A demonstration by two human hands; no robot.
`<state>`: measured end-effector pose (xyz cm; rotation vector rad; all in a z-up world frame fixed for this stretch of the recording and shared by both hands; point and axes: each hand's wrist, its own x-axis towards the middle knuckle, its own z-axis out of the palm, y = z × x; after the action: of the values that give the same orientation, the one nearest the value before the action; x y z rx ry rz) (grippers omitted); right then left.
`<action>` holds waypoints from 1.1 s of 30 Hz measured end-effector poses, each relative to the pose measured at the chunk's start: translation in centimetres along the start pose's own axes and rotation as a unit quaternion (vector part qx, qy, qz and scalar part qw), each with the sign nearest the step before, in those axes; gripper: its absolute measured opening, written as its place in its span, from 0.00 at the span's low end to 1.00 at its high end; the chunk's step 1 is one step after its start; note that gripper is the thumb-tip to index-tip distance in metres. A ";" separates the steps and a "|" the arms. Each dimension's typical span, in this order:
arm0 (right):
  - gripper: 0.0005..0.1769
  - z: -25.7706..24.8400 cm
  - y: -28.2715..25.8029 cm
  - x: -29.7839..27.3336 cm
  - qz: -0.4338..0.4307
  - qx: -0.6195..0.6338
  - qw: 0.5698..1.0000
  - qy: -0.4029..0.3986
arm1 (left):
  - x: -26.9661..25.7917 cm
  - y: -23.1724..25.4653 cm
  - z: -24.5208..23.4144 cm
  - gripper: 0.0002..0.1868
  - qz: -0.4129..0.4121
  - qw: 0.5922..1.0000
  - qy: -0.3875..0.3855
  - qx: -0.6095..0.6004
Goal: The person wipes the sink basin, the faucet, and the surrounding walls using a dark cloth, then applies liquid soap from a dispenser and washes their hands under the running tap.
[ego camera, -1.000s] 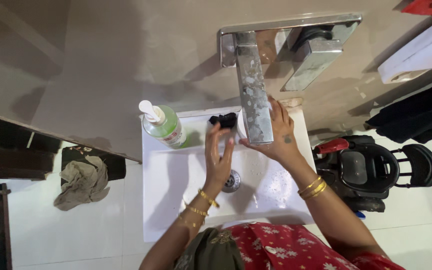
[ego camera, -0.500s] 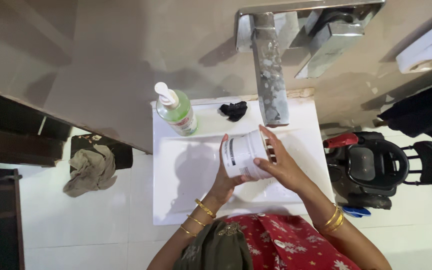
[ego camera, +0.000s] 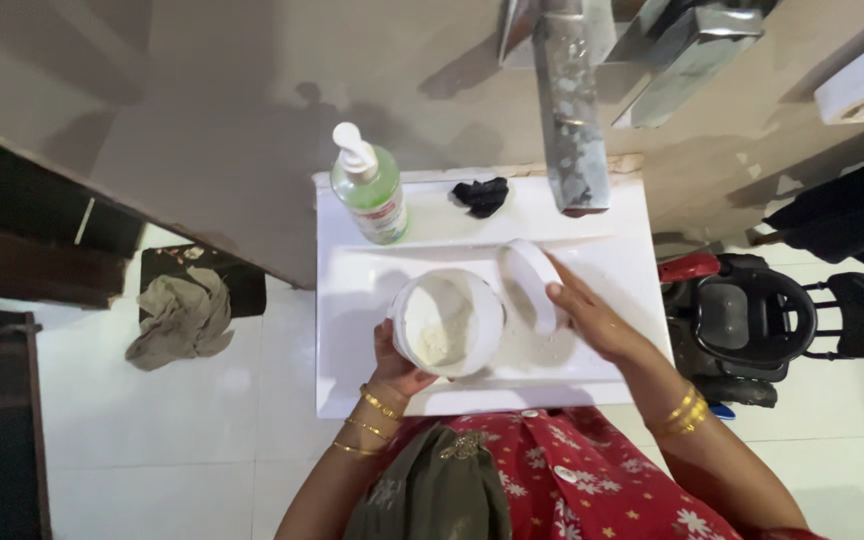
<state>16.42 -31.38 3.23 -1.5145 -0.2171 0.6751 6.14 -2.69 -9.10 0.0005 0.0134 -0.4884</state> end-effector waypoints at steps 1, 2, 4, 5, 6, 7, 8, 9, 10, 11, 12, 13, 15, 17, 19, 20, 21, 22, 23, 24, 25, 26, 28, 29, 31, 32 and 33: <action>0.43 0.7 1.3 0.7 0.129 0.100 0.986 0.018 | -0.2 0.0 -0.8 0.53 0.005 1.000 0.002 0.000; 0.43 1.4 2.1 1.1 0.131 0.100 0.986 0.013 | -0.3 -0.2 -1.5 0.56 0.006 0.998 0.035 0.053; 0.33 3.7 1.5 1.4 0.051 -0.068 0.994 0.062 | -1.0 -0.4 -2.2 0.58 0.012 0.992 0.073 0.105; 0.33 4.7 0.3 1.0 0.052 -0.068 0.995 0.058 | -1.1 -0.3 -2.3 0.57 0.019 0.993 0.091 0.070; 0.30 5.4 -1.5 -0.1 -0.064 -0.194 0.969 0.138 | -1.3 -0.1 -2.1 0.57 0.026 0.993 0.109 0.036; 0.27 6.1 -3.4 -0.9 -0.177 -0.312 0.908 0.217 | -1.5 0.1 -1.8 0.57 0.027 0.993 0.109 0.035; 0.27 7.1 -5.0 -1.5 -0.177 -0.312 0.908 0.216 | -1.8 0.3 -1.4 0.55 0.035 0.993 0.077 0.081; 0.17 8.0 -6.4 -2.3 -0.270 -0.391 0.856 0.202 | -2.0 0.4 -1.1 0.53 0.041 0.990 0.043 0.127; 0.08 8.7 -7.5 -2.8 -0.357 -0.464 0.790 0.184 | -2.1 0.4 -1.0 0.53 0.041 0.990 0.042 0.127; 0.08 9.2 -8.3 -2.7 -0.357 -0.465 0.789 0.186 | -2.1 0.3 -1.1 0.47 0.058 0.986 0.051 0.151; 0.10 9.6 -8.9 -2.3 -0.366 -0.471 0.800 0.071 | -2.0 0.2 -1.2 0.42 0.075 0.980 0.059 0.175; 0.13 10.2 -9.1 -2.0 -0.371 -0.470 0.800 -0.043 | -2.1 0.1 -1.4 0.42 0.073 0.980 0.056 0.175; 0.11 11.3 -8.9 -1.5 -0.298 -0.486 0.818 -0.069 | -2.1 -0.1 -1.8 0.39 0.078 0.960 0.070 0.259; 0.11 11.5 -8.6 -1.2 -0.224 -0.498 0.833 -0.093 | -1.9 -0.2 -2.2 0.39 0.079 0.959 0.073 0.261; 0.03 11.3 -8.2 -1.1 -0.197 -0.553 0.799 -0.128 | -2.4 -0.5 -2.1 0.39 0.080 0.958 0.077 0.264; 0.03 10.8 -8.1 -1.0 -0.197 -0.553 0.800 -0.124 | -2.7 -0.7 -1.7 0.41 0.101 0.958 0.098 0.248; 0.03 10.0 -8.2 -0.6 -0.243 -0.519 0.811 -0.120 | -2.7 -0.7 -1.0 0.44 0.123 0.957 0.118 0.233; 0.05 9.0 -8.2 -0.2 -0.288 -0.483 0.818 -0.115 | -2.7 -0.3 0.0 0.44 0.121 0.958 0.116 0.234; 0.07 7.5 -8.4 0.3 -0.351 -0.492 0.795 -0.059 | -3.0 0.0 1.2 0.49 0.138 0.953 0.110 0.247; 0.08 5.6 -8.8 0.8 -0.411 -0.497 0.764 -0.003 | -3.3 0.3 2.4 0.54 0.154 0.947 0.105 0.261; 0.04 3.6 -9.3 1.3 -0.402 -0.700 0.585 0.078 | -3.6 0.4 3.4 0.54 0.152 0.948 0.103 0.260; 0.12 1.9 -9.7 1.9 -0.360 -0.847 0.359 0.153 | -4.0 0.7 4.3 0.56 0.167 0.942 0.113 0.269; 0.10 -0.7 -10.4 3.2 -0.217 -0.667 0.695 0.159 | -4.6 1.4 5.0 0.58 0.182 0.936 0.121 0.277; 0.10 -1.7 -10.5 3.7 -0.216 -0.668 0.694 0.159 | -5.0 1.6 5.0 0.58 0.190 0.938 0.125 0.261; 0.09 -3.0 -10.2 4.6 -0.233 -0.591 0.731 0.249 | -5.4 1.3 4.4 0.58 0.200 0.940 0.128 0.245; 0.09 -3.4 -9.7 4.9 -0.235 -0.591 0.730 0.248 | -5.5 1.0 4.0 0.58 0.206 0.947 0.142 0.199; 0.11 -3.8 -9.1 5.4 -0.284 -0.560 0.733 0.261 | -5.6 0.8 3.7 0.59 0.212 0.952 0.158 0.153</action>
<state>25.21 -31.00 10.17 -2.5338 -0.7005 -0.5530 1.63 0.61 -5.29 0.3809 0.2473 -0.0520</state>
